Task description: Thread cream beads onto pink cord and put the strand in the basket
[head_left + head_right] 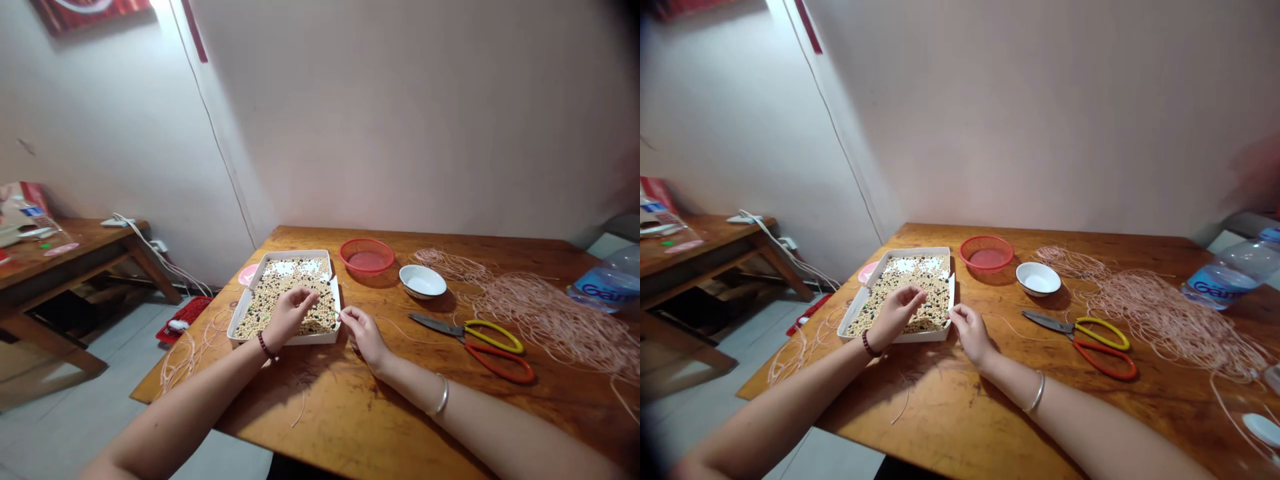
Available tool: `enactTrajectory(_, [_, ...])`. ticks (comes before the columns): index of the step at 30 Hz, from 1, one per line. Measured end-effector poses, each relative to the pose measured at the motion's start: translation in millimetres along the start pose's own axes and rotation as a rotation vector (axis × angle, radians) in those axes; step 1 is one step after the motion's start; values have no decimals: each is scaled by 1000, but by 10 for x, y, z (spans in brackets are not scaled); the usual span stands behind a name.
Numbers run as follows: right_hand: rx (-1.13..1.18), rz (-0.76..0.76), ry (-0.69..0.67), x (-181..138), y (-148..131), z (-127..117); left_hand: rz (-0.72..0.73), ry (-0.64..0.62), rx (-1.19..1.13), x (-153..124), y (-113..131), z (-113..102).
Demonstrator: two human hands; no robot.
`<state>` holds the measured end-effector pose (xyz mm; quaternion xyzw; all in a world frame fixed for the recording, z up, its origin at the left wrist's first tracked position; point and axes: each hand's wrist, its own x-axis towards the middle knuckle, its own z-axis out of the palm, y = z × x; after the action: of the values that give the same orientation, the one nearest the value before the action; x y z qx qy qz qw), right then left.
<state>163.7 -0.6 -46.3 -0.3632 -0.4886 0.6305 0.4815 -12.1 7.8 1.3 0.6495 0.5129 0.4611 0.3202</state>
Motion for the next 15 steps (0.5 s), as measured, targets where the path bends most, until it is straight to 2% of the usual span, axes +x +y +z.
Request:
enactTrajectory(8, [59,60,-17,20,-4,12,-99,-96,-129,51,-42,-32])
enactTrajectory(15, [84,86,-36,82,60,-6,-179,-49,-169,67,-31,-41])
